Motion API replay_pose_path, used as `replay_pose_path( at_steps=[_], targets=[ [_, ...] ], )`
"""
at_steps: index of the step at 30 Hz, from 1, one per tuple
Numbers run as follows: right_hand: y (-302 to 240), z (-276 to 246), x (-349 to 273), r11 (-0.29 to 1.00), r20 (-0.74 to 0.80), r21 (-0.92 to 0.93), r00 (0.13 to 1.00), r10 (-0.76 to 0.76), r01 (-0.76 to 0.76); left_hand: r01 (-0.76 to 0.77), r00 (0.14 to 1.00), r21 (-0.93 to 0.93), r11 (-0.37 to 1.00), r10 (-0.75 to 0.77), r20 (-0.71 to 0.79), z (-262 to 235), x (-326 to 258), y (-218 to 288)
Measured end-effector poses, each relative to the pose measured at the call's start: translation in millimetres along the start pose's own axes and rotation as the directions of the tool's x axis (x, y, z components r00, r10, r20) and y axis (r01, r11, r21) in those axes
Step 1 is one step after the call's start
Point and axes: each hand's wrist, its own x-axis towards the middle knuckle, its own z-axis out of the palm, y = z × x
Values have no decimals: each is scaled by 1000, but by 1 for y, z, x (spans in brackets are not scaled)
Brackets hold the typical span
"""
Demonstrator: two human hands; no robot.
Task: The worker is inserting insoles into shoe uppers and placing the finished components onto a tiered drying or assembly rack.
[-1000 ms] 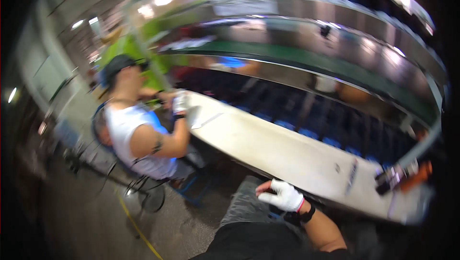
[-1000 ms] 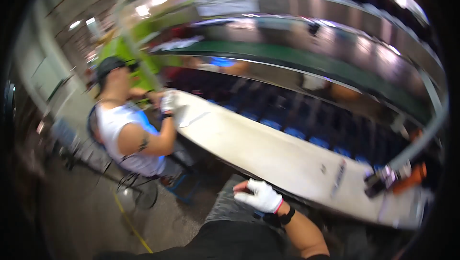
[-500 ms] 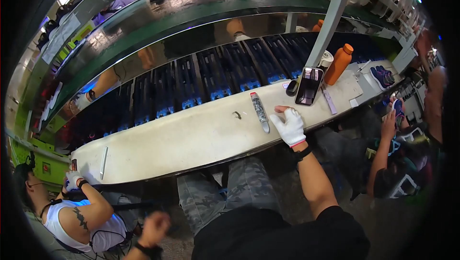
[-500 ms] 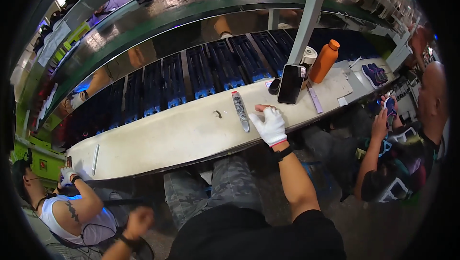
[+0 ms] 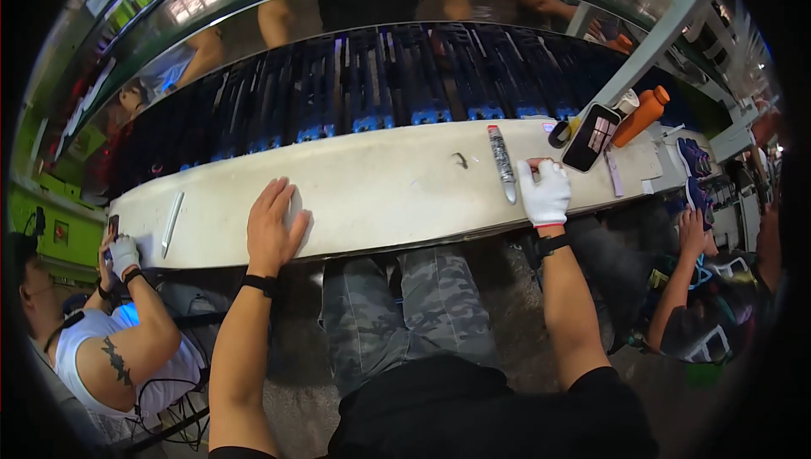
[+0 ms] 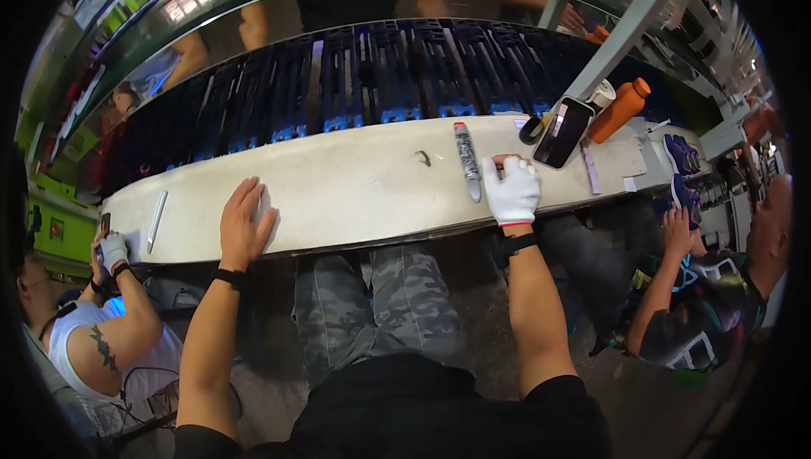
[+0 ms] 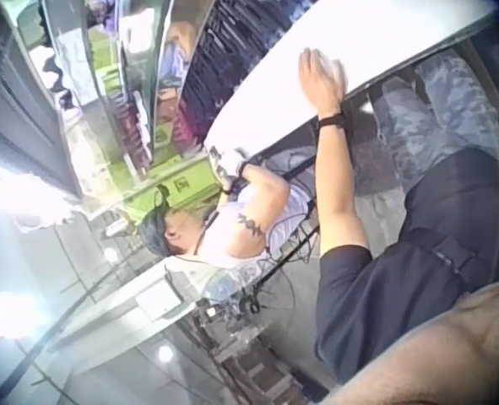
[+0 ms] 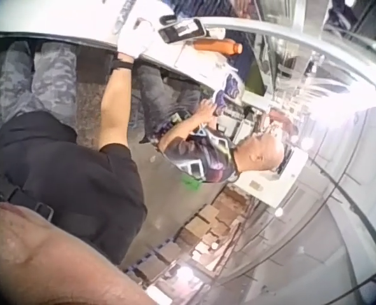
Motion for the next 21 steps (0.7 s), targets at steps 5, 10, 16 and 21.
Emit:
replay_pose_path(
  at_steps=[5,10,16,21],
  targets=[
    [-5,11,-2,1000,0,-9,1000,5,-5,47,998,-55,997,-49,-37,-8,-7,-8],
    [-10,6,1,995,75,4,992,98,-99,75,994,-67,995,-79,-69,-4,-9,-9],
    [-51,-2,-10,848,27,495,979,202,-188,93,991,-56,994,-98,-88,-5,-13,-16],
    [-132,13,35,836,653,380,755,62,-396,69,986,-66,995,-78,-146,2,-14,-23]
  ],
)
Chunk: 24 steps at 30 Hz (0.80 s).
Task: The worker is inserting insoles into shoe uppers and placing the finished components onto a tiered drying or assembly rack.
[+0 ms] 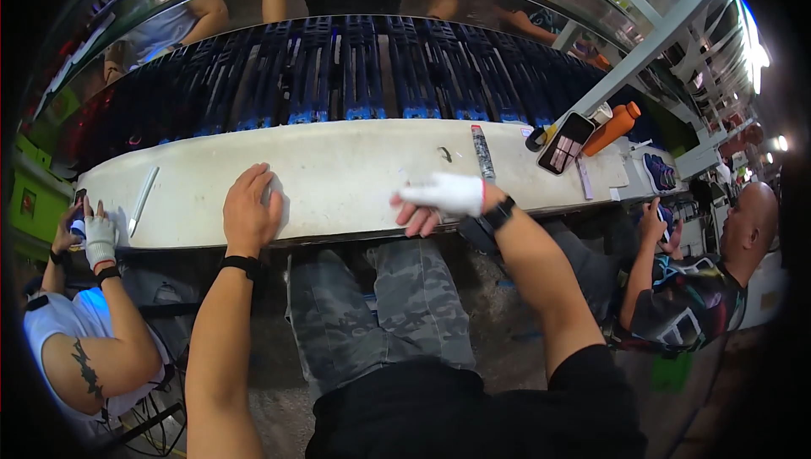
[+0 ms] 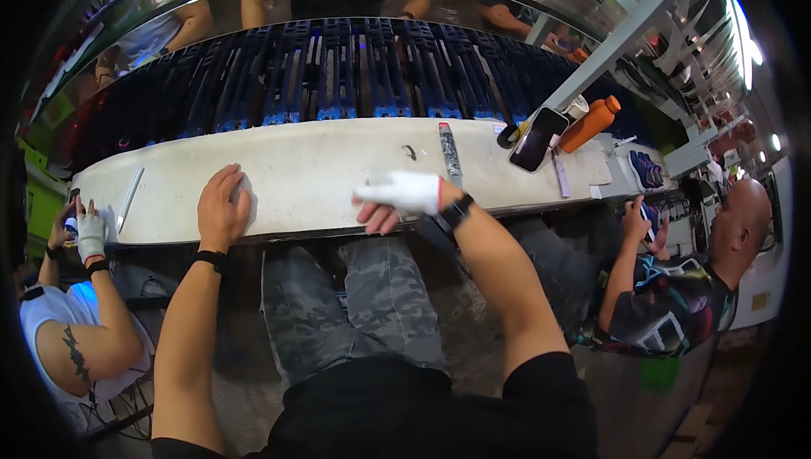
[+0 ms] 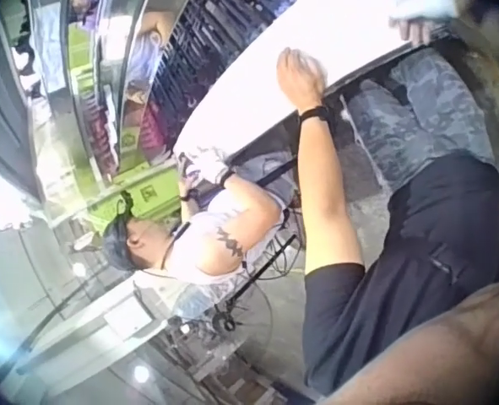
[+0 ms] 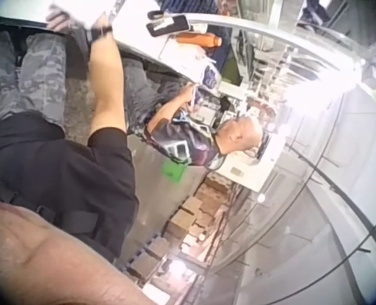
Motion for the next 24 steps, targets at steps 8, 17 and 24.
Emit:
replay_pose_path(
  at_steps=[8,17,24],
  targets=[
    [-72,-53,62,926,94,-148,937,-336,347,32,996,17,999,-30,-85,-3,-6,-8],
    [0,-53,87,771,14,-579,948,-317,266,-16,996,6,1000,16,-84,-3,7,-5],
    [-54,-43,91,947,687,12,691,226,-321,8,997,-21,1000,-10,-77,-10,-3,-10]
  ],
)
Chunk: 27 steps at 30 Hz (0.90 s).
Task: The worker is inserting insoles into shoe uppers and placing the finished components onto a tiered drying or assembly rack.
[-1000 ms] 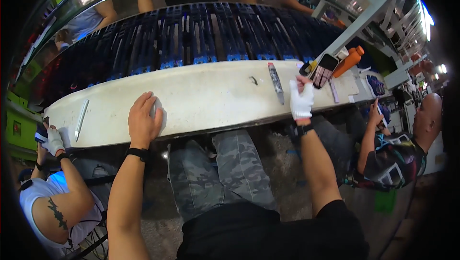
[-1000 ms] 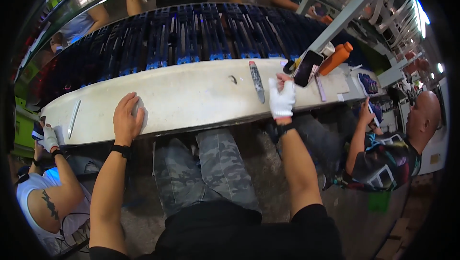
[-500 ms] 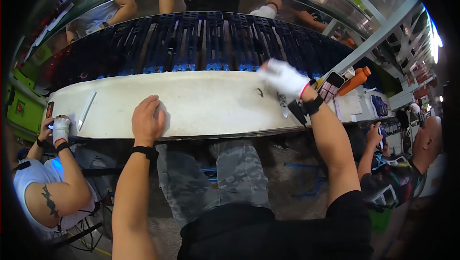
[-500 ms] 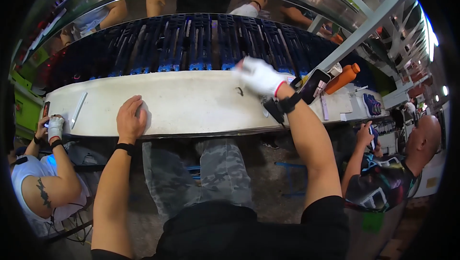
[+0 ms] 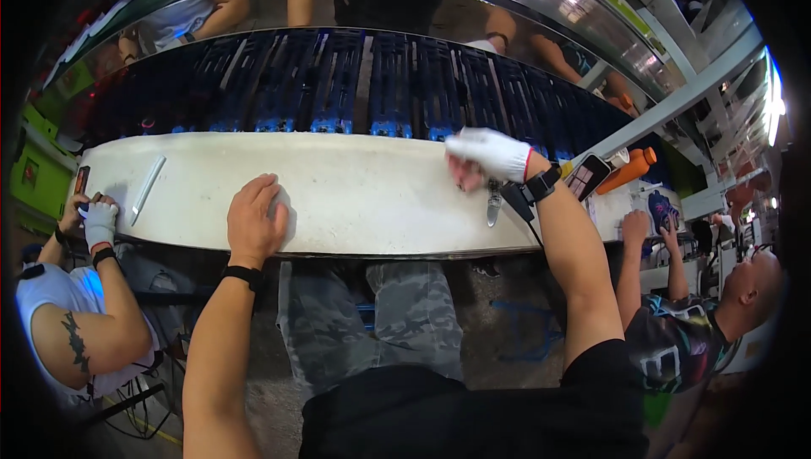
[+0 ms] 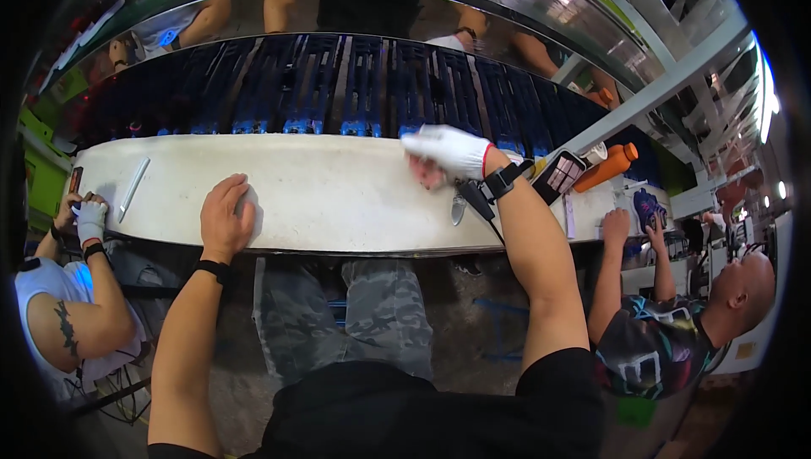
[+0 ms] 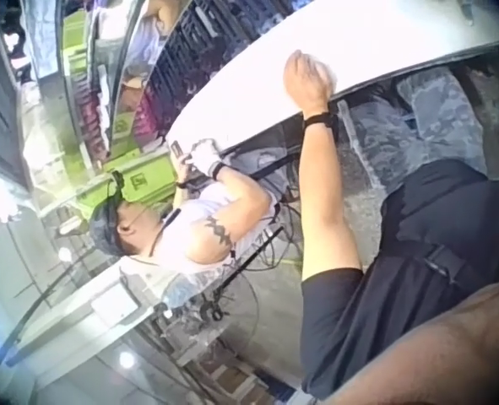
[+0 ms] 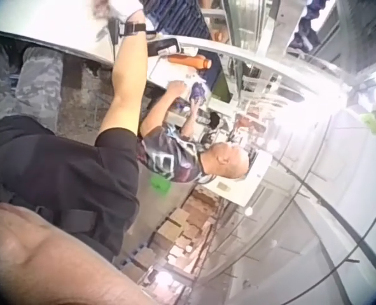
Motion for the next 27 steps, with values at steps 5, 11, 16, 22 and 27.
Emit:
replay_pose_path(
  at_steps=[5,11,16,22,27],
  targets=[
    [6,-2,10,956,-85,-267,992,98,-117,-12,1000,0,1000,12,17,-3,4,-2],
    [6,13,8,909,-459,136,839,-294,393,-17,1000,13,1000,16,7,-11,-2,-7],
    [39,9,36,883,-243,453,970,-13,125,-9,1000,0,1000,9,-17,-1,-1,-6],
    [0,-3,25,856,-549,-424,667,-503,297,-27,997,21,999,28,-66,1,-13,-11],
    [19,60,-8,843,-300,-462,846,-440,274,-41,996,11,999,41,-78,1,-15,-9]
  ],
)
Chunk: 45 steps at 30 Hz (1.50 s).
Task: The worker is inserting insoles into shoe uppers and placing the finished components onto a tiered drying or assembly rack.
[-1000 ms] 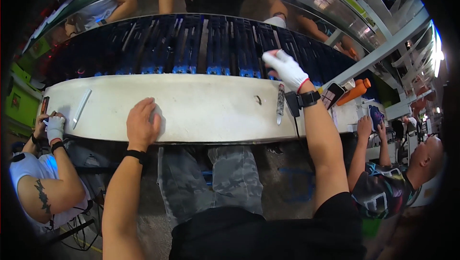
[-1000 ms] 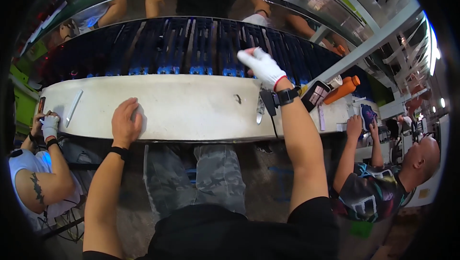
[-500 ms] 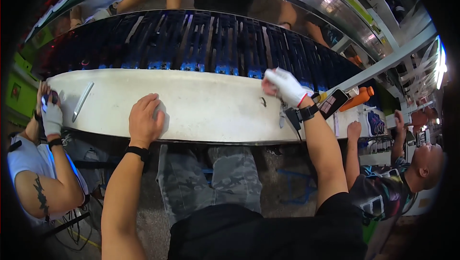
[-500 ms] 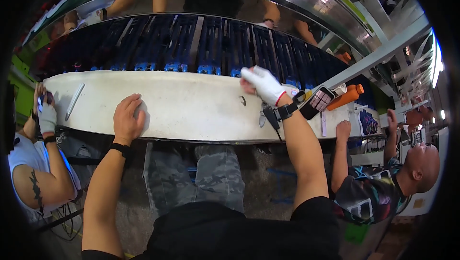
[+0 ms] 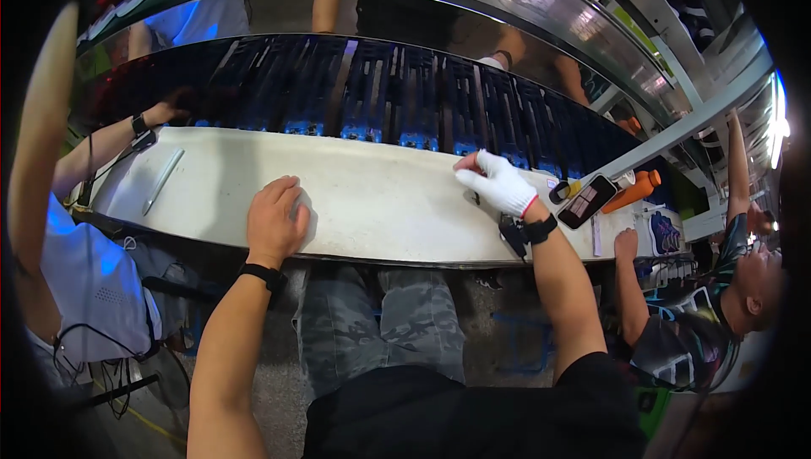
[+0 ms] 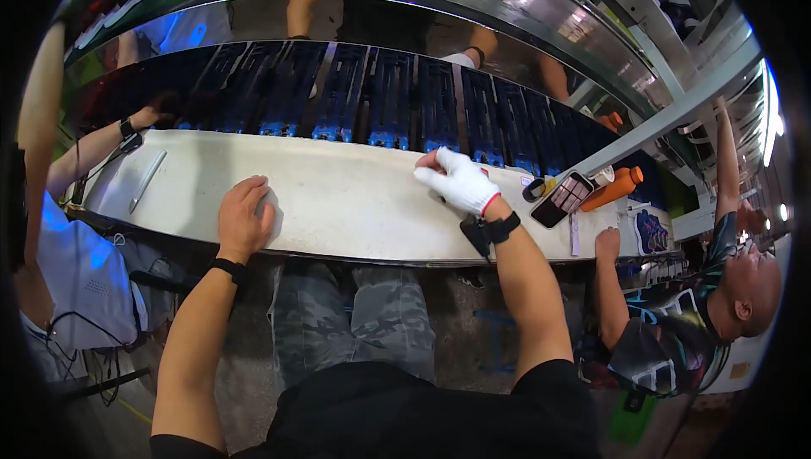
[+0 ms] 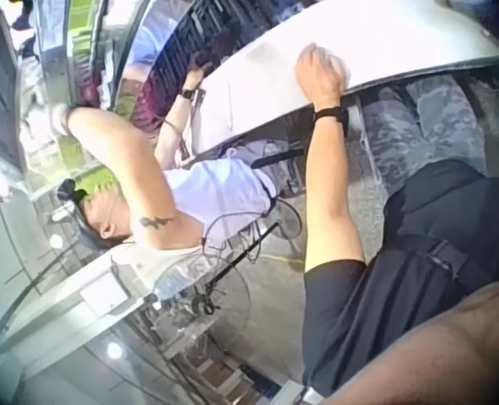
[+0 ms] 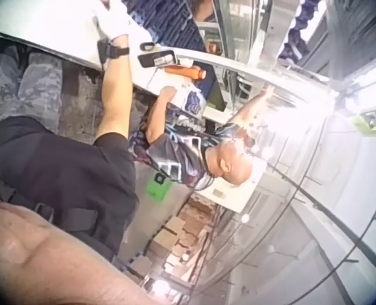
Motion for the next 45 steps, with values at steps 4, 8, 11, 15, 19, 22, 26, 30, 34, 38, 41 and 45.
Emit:
replay_pose_path(
  at_steps=[4,8,11,15,19,22,26,30,34,38,41,45],
  targets=[
    [-14,43,-18,944,-36,325,998,-55,64,0,1000,-16,1000,0,-3,-3,-2,0],
    [-6,83,-22,780,-60,624,998,6,33,30,999,37,999,-30,23,-9,-5,0],
    [17,95,-24,605,-208,794,964,168,65,1,998,28,1000,-3,59,-9,5,5],
    [22,96,-17,503,-258,851,955,143,155,12,997,46,999,-15,69,-10,10,4],
    [17,100,-24,552,-270,821,950,156,143,8,996,66,998,-14,90,-10,8,4],
    [19,102,-28,604,-292,784,943,157,142,13,994,52,999,-19,107,-10,11,6],
    [16,103,-27,577,-313,799,936,159,169,13,993,86,996,-22,113,-12,9,5],
    [18,101,-26,521,-304,836,935,180,171,10,993,73,997,-19,120,-12,11,4],
    [16,102,-25,499,-306,847,935,180,182,11,991,73,997,-20,131,-17,13,3],
    [10,98,-23,517,-293,841,938,188,159,16,991,89,996,-28,128,-18,16,4],
    [2,95,-27,533,-299,831,936,187,159,5,994,73,997,-13,112,-20,15,3],
    [-2,101,-23,516,-298,839,940,169,173,10,996,55,998,-15,88,-23,13,-3]
  ],
)
